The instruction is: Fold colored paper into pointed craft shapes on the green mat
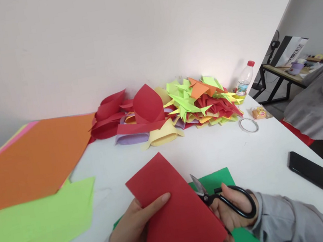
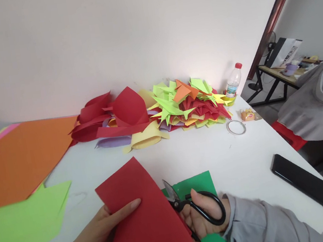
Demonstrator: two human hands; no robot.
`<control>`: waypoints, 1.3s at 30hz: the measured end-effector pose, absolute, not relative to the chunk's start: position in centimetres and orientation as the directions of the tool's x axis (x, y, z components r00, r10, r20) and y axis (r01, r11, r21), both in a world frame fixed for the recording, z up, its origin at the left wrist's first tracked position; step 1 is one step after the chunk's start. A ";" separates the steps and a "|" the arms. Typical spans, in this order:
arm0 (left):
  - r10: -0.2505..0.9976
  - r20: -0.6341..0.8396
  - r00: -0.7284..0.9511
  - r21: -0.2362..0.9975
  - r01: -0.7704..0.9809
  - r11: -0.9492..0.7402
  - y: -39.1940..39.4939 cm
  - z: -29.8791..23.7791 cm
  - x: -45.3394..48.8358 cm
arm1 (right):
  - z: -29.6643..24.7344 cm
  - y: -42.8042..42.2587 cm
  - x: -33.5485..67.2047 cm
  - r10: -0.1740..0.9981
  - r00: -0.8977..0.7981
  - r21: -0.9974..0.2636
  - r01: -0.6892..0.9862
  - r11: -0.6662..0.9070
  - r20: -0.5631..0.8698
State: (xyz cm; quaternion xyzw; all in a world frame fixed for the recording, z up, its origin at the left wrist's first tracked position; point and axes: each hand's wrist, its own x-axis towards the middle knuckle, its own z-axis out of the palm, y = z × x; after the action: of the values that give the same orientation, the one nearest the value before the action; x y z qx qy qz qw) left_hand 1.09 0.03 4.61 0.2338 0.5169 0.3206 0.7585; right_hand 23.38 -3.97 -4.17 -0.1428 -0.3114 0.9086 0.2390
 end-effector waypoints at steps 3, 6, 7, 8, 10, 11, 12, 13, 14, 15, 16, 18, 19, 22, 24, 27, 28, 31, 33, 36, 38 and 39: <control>0.764 -0.605 0.225 0.725 -0.242 0.645 0.1 4.5 1.1 | -4.0 -4.0 23.2 0.544 -0.837 -0.602 -0.401 -0.690 -0.066; 0.790 -0.584 0.186 0.753 -0.238 0.613 0.1 4.4 1.2 | -3.8 -4.1 23.1 0.567 -0.823 -0.583 -0.442 -0.682 -0.039; 0.794 -0.582 0.175 0.758 -0.237 0.608 0.2 4.4 1.2 | -3.8 -4.2 23.1 0.576 -0.816 -0.581 -0.449 -0.679 -0.043; 0.796 -0.582 0.166 0.761 -0.236 0.605 0.2 4.4 1.1 | -3.8 -4.2 23.1 0.587 -0.808 -0.581 -0.452 -0.677 -0.055; 0.798 -0.582 0.158 0.764 -0.232 0.603 0.3 4.4 1.1 | -3.7 -4.2 23.1 0.598 -0.798 -0.592 -0.443 -0.673 -0.082; 0.796 -0.584 0.160 0.762 -0.230 0.605 0.3 4.4 1.1 | -3.7 -4.2 23.2 0.598 -0.796 -0.602 -0.432 -0.671 -0.096; 0.793 -0.587 0.165 0.759 -0.228 0.610 0.3 4.4 1.0 | -3.7 -4.2 23.2 0.601 -0.792 -0.611 -0.424 -0.668 -0.108; 0.787 -0.592 0.172 0.754 -0.225 0.617 0.4 4.4 0.9 | -3.6 -4.2 23.2 0.604 -0.788 -0.621 -0.416 -0.664 -0.118; 0.782 -0.597 0.180 0.749 -0.225 0.624 0.4 4.4 0.9 | -3.6 -4.2 23.2 0.608 -0.784 -0.629 -0.411 -0.660 -0.125; 0.776 -0.602 0.186 0.742 -0.227 0.631 0.4 4.4 0.8 | -3.6 -4.2 23.2 0.612 -0.781 -0.634 -0.410 -0.656 -0.129; 0.772 -0.606 0.191 0.737 -0.230 0.635 0.4 4.4 0.8 | -3.6 -4.2 23.2 0.616 -0.777 -0.635 -0.413 -0.653 -0.129; 0.769 -0.608 0.194 0.734 -0.231 0.639 0.4 4.4 0.7 | -3.5 -4.1 23.2 0.618 -0.777 -0.636 -0.418 -0.649 -0.121; 0.769 -0.609 0.195 0.734 -0.228 0.640 0.5 4.4 0.7 | -3.5 -4.1 23.1 0.618 -0.777 -0.635 -0.419 -0.649 -0.120; 0.767 -0.612 0.194 0.737 -0.213 0.641 0.5 4.4 0.6 | -3.4 -4.1 23.1 0.619 -0.775 -0.635 -0.416 -0.651 -0.126; 0.768 -0.612 0.187 0.738 -0.214 0.640 0.5 4.4 0.6 | -3.3 -4.1 23.0 0.620 -0.775 -0.635 -0.419 -0.649 -0.123; 0.767 -0.616 0.180 0.733 -0.226 0.642 0.6 4.3 0.6 | -3.2 -4.2 23.0 0.620 -0.779 -0.628 -0.436 -0.644 -0.096; 0.765 -0.617 0.183 0.730 -0.230 0.644 0.5 4.4 0.6 | -3.2 -4.2 23.0 0.622 -0.779 -0.625 -0.444 -0.642 -0.085; 0.761 -0.619 0.193 0.724 -0.235 0.648 0.4 4.4 0.8 | -3.6 -4.1 23.1 0.612 -0.785 -0.625 -0.433 -0.650 -0.093; 0.765 -0.615 0.193 0.730 -0.228 0.645 0.2 4.5 1.0 | -4.1 -4.1 23.2 0.583 -0.800 -0.621 -0.385 -0.683 -0.145; 0.779 -0.598 0.187 0.747 -0.222 0.626 -0.2 4.4 1.3 | -4.9 -4.2 23.5 0.524 -0.813 -0.577 -0.308 -0.756 -0.253; 0.783 -0.594 0.187 0.751 -0.220 0.622 -0.4 4.3 1.5 | -5.2 -4.3 23.6 0.518 -0.794 -0.549 -0.292 -0.784 -0.318; 0.782 -0.594 0.189 0.750 -0.221 0.623 -0.4 4.3 1.6 | -5.3 -4.4 23.7 0.533 -0.774 -0.545 -0.299 -0.784 -0.342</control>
State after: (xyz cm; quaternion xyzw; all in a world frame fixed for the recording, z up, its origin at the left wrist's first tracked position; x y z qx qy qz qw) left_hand 1.58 -0.42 4.30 0.2621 0.5348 0.3460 0.7250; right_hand 23.67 -4.37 -5.29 -0.2470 -0.2369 0.9115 0.2281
